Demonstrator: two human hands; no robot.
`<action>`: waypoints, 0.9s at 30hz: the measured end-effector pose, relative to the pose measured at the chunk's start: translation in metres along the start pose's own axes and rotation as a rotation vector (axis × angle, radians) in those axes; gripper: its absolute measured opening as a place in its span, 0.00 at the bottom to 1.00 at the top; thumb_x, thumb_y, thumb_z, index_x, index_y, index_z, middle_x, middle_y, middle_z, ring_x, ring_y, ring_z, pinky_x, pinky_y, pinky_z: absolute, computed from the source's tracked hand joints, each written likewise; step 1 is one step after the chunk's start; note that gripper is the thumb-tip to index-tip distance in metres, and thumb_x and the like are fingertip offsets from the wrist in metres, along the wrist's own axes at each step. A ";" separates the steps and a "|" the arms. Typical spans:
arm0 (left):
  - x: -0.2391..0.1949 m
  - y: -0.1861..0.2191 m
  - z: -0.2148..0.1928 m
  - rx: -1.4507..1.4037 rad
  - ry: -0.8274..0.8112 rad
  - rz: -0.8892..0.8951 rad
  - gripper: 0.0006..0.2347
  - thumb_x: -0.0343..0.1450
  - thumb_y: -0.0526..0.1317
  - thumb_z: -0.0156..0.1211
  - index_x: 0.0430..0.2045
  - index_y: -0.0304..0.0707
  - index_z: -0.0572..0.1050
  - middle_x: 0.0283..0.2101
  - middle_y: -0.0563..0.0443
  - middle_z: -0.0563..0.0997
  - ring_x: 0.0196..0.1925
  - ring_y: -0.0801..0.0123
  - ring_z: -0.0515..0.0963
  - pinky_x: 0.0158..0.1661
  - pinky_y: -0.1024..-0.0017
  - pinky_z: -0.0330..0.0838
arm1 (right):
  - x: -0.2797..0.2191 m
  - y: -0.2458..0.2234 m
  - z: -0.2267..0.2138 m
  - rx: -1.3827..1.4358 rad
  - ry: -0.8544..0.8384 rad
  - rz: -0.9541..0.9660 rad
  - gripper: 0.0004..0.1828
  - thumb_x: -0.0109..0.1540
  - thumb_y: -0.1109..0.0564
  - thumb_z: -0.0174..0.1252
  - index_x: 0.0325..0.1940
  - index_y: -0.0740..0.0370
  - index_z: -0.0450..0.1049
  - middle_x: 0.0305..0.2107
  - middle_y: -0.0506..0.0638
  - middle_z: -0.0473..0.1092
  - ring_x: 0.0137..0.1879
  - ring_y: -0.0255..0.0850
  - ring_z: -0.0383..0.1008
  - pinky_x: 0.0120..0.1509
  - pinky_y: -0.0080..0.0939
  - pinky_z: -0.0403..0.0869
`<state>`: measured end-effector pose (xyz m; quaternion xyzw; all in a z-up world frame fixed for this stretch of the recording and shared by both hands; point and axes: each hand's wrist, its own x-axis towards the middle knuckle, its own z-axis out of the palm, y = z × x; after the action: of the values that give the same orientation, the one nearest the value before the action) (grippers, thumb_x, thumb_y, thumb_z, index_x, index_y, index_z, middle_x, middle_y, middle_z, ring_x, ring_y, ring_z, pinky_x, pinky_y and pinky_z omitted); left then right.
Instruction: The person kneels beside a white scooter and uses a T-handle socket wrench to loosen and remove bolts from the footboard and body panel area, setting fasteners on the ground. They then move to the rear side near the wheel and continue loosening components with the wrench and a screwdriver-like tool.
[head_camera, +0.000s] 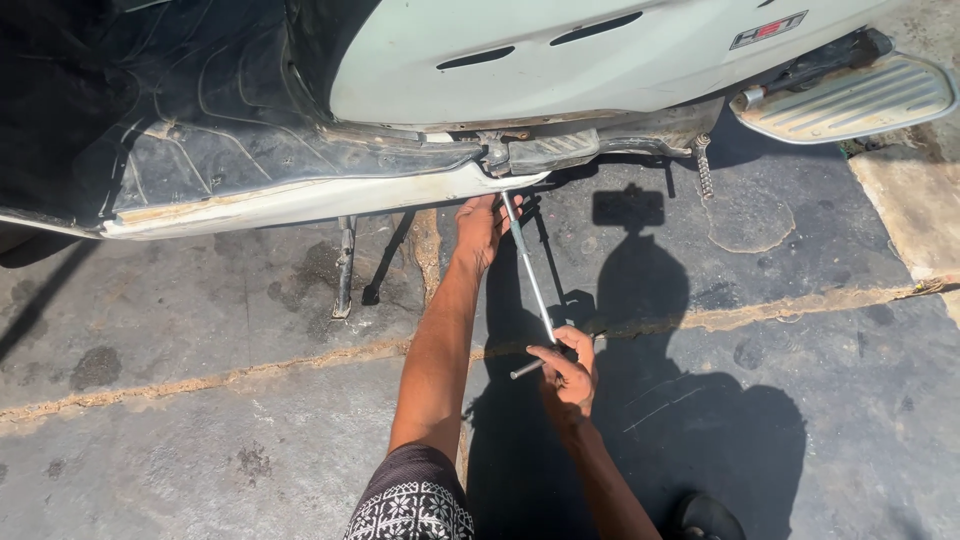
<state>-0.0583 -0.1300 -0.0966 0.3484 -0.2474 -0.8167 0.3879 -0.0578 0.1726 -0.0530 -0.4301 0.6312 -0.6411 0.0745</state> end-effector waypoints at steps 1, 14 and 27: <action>0.003 0.000 0.002 -0.081 -0.007 0.027 0.10 0.78 0.38 0.54 0.44 0.25 0.75 0.41 0.34 0.82 0.39 0.57 0.86 0.37 0.67 0.85 | 0.000 0.002 -0.001 -0.192 -0.074 -0.048 0.17 0.58 0.72 0.58 0.45 0.59 0.81 0.53 0.52 0.68 0.48 0.45 0.79 0.50 0.39 0.80; 0.027 0.018 -0.006 -0.084 -0.178 -0.061 0.09 0.77 0.36 0.57 0.48 0.30 0.72 0.44 0.43 0.81 0.45 0.60 0.84 0.45 0.63 0.84 | 0.022 -0.005 -0.001 -0.263 -0.280 0.448 0.35 0.65 0.50 0.55 0.74 0.68 0.57 0.24 0.52 0.72 0.25 0.39 0.73 0.38 0.42 0.75; -0.003 0.025 0.024 -0.217 -0.049 -0.081 0.13 0.76 0.42 0.54 0.53 0.38 0.68 0.51 0.45 0.78 0.50 0.57 0.82 0.47 0.60 0.83 | -0.054 -0.004 0.019 -0.365 -0.326 0.551 0.28 0.64 0.50 0.61 0.66 0.58 0.66 0.28 0.51 0.74 0.29 0.41 0.78 0.33 0.46 0.74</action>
<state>-0.0632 -0.1385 -0.0636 0.2942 -0.1527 -0.8618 0.3840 -0.0106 0.1938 -0.0770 -0.3467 0.8071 -0.3970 0.2661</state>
